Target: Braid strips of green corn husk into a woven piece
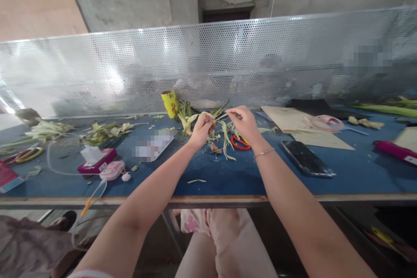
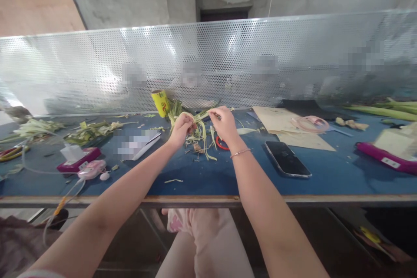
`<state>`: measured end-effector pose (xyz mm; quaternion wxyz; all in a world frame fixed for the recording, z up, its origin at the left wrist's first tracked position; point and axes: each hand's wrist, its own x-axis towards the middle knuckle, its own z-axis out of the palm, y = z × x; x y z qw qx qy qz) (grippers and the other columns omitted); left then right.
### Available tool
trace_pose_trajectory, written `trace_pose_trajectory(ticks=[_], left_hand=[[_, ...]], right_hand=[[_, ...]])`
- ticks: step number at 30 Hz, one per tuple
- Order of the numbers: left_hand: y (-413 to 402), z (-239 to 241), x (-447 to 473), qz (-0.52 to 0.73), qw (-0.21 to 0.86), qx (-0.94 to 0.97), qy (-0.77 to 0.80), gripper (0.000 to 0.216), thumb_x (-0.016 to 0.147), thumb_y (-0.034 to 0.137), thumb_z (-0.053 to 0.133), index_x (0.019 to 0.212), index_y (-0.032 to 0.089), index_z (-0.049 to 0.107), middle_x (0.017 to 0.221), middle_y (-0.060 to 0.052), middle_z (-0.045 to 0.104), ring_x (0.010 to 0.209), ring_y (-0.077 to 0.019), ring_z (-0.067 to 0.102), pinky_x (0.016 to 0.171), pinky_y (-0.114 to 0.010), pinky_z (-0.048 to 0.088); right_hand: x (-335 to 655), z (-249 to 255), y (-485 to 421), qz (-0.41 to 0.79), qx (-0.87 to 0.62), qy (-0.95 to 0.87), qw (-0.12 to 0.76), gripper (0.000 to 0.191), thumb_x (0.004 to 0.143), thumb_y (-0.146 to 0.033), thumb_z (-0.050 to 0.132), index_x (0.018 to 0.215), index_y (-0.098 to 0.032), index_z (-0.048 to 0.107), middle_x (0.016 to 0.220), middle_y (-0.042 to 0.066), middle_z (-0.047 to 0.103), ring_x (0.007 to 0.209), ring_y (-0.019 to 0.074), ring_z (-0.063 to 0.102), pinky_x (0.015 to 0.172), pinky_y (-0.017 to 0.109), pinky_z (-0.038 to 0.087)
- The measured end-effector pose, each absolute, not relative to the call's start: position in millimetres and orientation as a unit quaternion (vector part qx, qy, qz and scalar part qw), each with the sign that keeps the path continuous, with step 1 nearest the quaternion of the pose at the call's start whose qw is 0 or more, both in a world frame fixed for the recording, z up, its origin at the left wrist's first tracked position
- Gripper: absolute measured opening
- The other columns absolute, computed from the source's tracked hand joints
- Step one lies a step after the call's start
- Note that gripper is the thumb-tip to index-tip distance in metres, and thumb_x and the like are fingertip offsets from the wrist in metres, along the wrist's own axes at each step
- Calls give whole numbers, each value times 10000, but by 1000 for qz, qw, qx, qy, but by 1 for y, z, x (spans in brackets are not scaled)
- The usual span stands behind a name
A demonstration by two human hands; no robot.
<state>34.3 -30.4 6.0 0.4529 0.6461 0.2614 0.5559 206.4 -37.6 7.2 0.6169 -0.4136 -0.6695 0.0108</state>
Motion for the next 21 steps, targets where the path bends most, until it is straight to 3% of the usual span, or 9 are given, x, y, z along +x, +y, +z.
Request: trace_pose_trajectory(ticks=[3, 7, 11, 16, 21], left_hand=[[-31, 5, 36, 544, 422, 673, 271, 62, 798, 202, 547, 854, 195, 523, 597, 43, 544, 494, -61, 383, 521, -216, 292], [-25, 0, 35, 542, 362, 702, 287, 124, 760, 177, 591, 878, 188, 558, 651, 27, 575, 581, -78, 469, 591, -220, 345], [-19, -7, 34, 546, 314, 716, 302, 224, 712, 125, 597, 907, 197, 513, 642, 47, 535, 579, -87, 461, 590, -228, 335], [-23, -6, 34, 549, 304, 705, 330, 294, 621, 16, 567, 836, 199, 486, 688, 35, 544, 592, -100, 451, 601, -243, 317], [-36, 2, 37, 540, 302, 710, 336, 349, 578, -22, 573, 830, 208, 501, 705, 12, 572, 705, -160, 526, 685, -272, 359]], right_hand=[[208, 7, -34, -56, -441, -649, 617, 151, 774, -281, 605, 846, -218, 723, 858, 75, 552, 872, 234, 534, 871, 448, 428], [200, 7, -39, 32, -418, -707, 570, 224, 778, -241, 574, 948, -186, 709, 898, 72, 530, 730, 177, 525, 745, 381, 472], [187, 6, -47, 65, -360, -763, 533, 266, 826, -265, 519, 1048, -204, 654, 1017, 91, 559, 898, 205, 557, 780, 359, 466], [177, 3, -48, -27, -362, -770, 525, 221, 765, -234, 601, 985, -214, 610, 976, 82, 597, 988, 247, 535, 940, 433, 394], [168, -3, -46, -44, -416, -732, 538, 203, 733, -202, 593, 935, -209, 569, 929, 92, 613, 940, 264, 545, 891, 431, 403]])
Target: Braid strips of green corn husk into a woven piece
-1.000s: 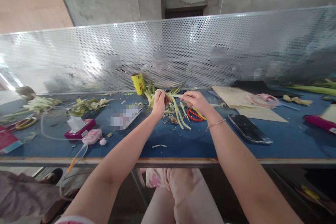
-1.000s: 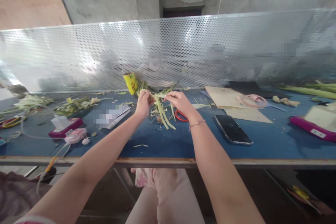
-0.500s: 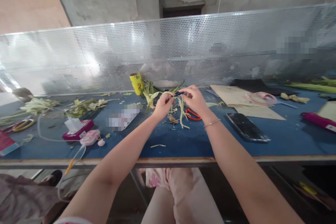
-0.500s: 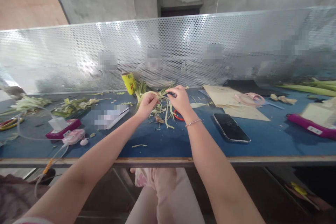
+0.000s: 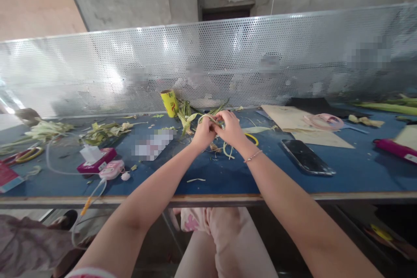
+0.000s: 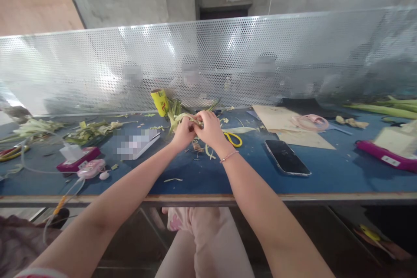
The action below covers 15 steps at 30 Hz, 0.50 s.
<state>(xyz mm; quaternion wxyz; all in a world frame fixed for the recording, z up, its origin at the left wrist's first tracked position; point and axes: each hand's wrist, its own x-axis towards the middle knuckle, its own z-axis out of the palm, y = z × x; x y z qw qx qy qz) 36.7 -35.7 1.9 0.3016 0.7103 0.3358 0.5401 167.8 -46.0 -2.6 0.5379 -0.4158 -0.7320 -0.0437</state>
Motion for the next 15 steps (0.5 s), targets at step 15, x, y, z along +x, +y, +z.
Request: trace_pose_trajectory(ticks=[15], left_hand=[[-40, -1, 39, 493, 258, 763, 329, 335, 663, 52, 615, 941, 214, 521, 610, 29, 592, 600, -148, 521, 668, -277, 363]], right_hand=[[173, -2, -42, 9, -414, -705, 575, 109, 739, -193, 531, 844, -203, 560, 857, 63, 635, 828, 204, 583, 811, 350, 446]])
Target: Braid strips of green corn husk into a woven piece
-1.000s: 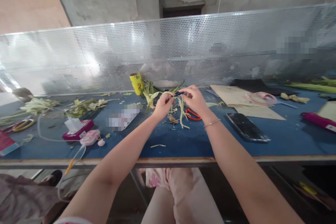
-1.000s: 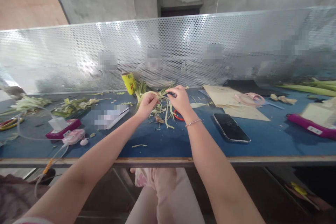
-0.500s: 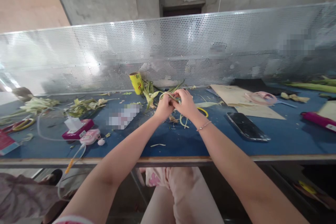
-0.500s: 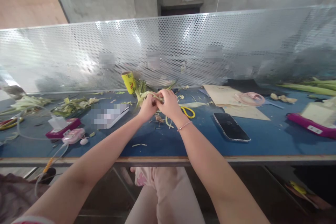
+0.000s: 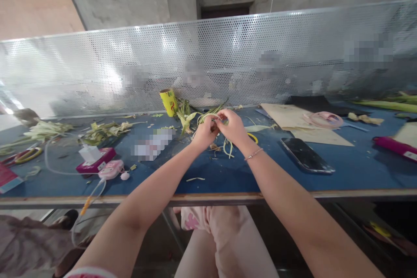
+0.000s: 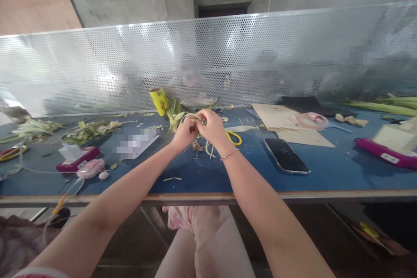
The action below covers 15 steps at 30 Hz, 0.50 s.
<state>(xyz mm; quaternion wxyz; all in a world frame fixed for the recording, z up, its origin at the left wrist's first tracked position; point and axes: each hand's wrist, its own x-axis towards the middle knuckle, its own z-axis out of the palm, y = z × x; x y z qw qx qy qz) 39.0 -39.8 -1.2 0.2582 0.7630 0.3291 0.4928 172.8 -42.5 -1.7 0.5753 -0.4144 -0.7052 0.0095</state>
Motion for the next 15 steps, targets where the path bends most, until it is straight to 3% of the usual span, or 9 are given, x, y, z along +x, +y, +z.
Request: trace_pose_trajectory(ticks=[4, 9, 15], left_hand=[[-39, 0, 40, 500, 221, 767, 337, 328, 669, 78, 631, 947, 206, 513, 609, 36, 595, 565, -130, 512, 651, -274, 376], [-34, -2, 41, 501, 197, 764, 355, 219, 679, 134, 662, 828, 194, 514, 647, 36, 590, 507, -88, 474, 602, -266, 377], [-31, -5, 39, 527, 288, 718, 353, 190, 712, 261, 672, 818, 183, 535, 542, 43, 562, 487, -83, 442, 538, -241, 328]], right_hand=[[171, 0, -44, 53, -405, -674, 615, 92, 811, -262, 480, 802, -206, 553, 838, 57, 640, 818, 202, 583, 813, 359, 442], [176, 4, -40, 152, -398, -568, 704, 197, 848, -354, 480, 749, -204, 561, 690, 20, 604, 677, 163, 553, 679, 308, 439], [183, 5, -35, 289, -285, -509, 759, 345, 858, -495, 499, 695, -199, 567, 644, -6, 535, 515, 87, 473, 507, 239, 372]])
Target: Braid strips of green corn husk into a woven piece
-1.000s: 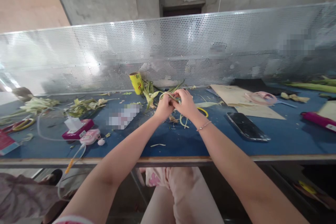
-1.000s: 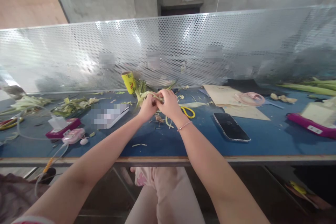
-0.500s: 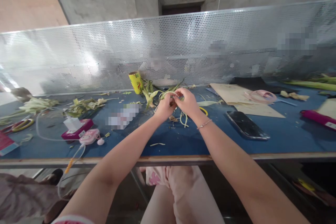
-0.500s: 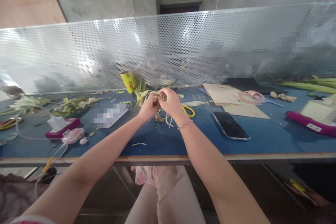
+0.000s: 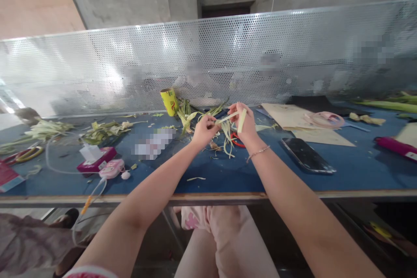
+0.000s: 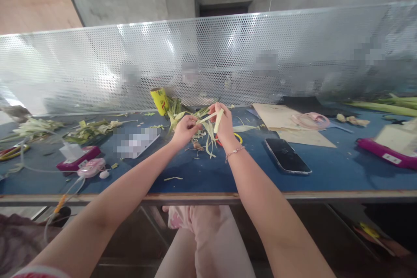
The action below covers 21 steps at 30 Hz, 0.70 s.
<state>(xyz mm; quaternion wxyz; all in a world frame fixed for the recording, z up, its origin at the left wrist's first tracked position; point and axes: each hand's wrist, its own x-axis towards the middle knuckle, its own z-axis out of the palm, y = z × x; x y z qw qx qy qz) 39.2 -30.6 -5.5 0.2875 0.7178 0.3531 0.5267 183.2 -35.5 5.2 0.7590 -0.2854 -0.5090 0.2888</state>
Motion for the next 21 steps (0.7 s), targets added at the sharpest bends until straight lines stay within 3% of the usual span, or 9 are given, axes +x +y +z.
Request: trace_pose_trajectory(ticks=[6, 13, 21], left_hand=[[-25, -4, 39, 545, 414, 657, 316, 202, 766, 332, 614, 680, 151, 587, 609, -25, 634, 490, -65, 401, 503, -229, 295], [-22, -4, 41, 583, 531, 550, 275, 146, 748, 253, 632, 725, 182, 507, 608, 8, 620, 447, -46, 378, 467, -203, 251], [-28, 6, 40, 560, 598, 486, 304, 66, 765, 198, 605, 734, 147, 578, 659, -10, 622, 499, -42, 436, 488, -188, 315]], right_hand=[[178, 8, -43, 374, -200, -531, 734, 395, 843, -561, 516, 709, -195, 581, 600, -16, 524, 467, 72, 475, 467, 227, 385], [177, 7, -45, 384, -192, -517, 741, 378, 847, -532, 524, 703, -189, 591, 606, -11, 554, 449, 67, 476, 450, 222, 380], [178, 7, -43, 378, -224, -506, 742, 447, 840, -603, 490, 676, -192, 558, 575, -12, 527, 433, 71, 456, 438, 225, 372]])
